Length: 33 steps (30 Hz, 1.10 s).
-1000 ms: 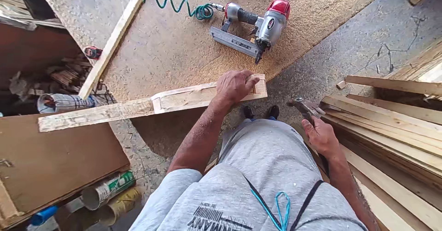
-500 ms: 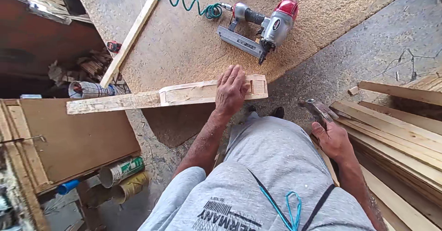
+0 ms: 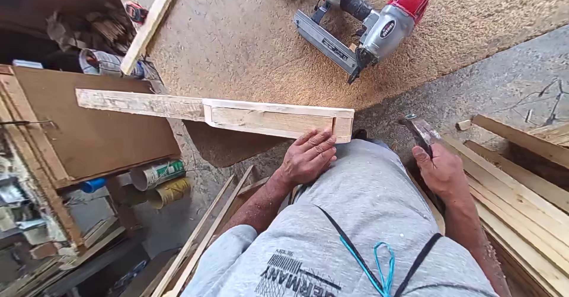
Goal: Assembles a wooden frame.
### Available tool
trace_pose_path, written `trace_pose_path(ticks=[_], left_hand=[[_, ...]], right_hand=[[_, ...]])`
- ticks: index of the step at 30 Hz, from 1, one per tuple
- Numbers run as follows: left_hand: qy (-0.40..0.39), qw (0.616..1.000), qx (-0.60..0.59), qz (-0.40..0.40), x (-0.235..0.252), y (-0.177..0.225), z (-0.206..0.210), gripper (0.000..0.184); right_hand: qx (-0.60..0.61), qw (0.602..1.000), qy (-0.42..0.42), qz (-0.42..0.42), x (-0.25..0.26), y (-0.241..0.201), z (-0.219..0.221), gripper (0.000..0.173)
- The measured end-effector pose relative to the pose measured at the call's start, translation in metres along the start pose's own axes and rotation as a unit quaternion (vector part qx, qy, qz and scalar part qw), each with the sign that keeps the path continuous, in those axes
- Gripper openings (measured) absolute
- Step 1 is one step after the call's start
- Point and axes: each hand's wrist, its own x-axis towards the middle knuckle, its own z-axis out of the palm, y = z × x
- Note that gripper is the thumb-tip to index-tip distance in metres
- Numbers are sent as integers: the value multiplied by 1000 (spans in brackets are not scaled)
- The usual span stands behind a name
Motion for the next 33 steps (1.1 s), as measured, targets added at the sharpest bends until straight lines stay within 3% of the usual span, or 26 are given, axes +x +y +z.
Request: trace_pose_path(ticks=[4,7,9,12,18,21,25,33], left_hand=[[69,996,-47,-15,10,-16,-4,19],[79,974,45,-208,29,-15,0,27],[37,938,105,-328,45,-16,5,47],[16,896,156,-415,62,-10,16,46],[91,760,198,-612,89,23,46,57],[100,716,228,-652,108,45,71,65],[90,700,286,-648,124,76,109,65],[76,662,346,-660,140,117,166,63]], right_hand=[[-1,1000,1,-23,43,-11,-20,73],[-11,1000,-1,-29,78,-12,-43,65],[-25,999,-2,-40,106,-9,-61,61],[-74,994,-3,-75,160,-3,-93,60],[-218,960,-68,-164,283,0,-156,56],[-273,935,-97,-204,334,4,-175,54],[-320,916,-107,-218,378,6,-181,54],[-344,898,-105,-253,400,9,-172,47]])
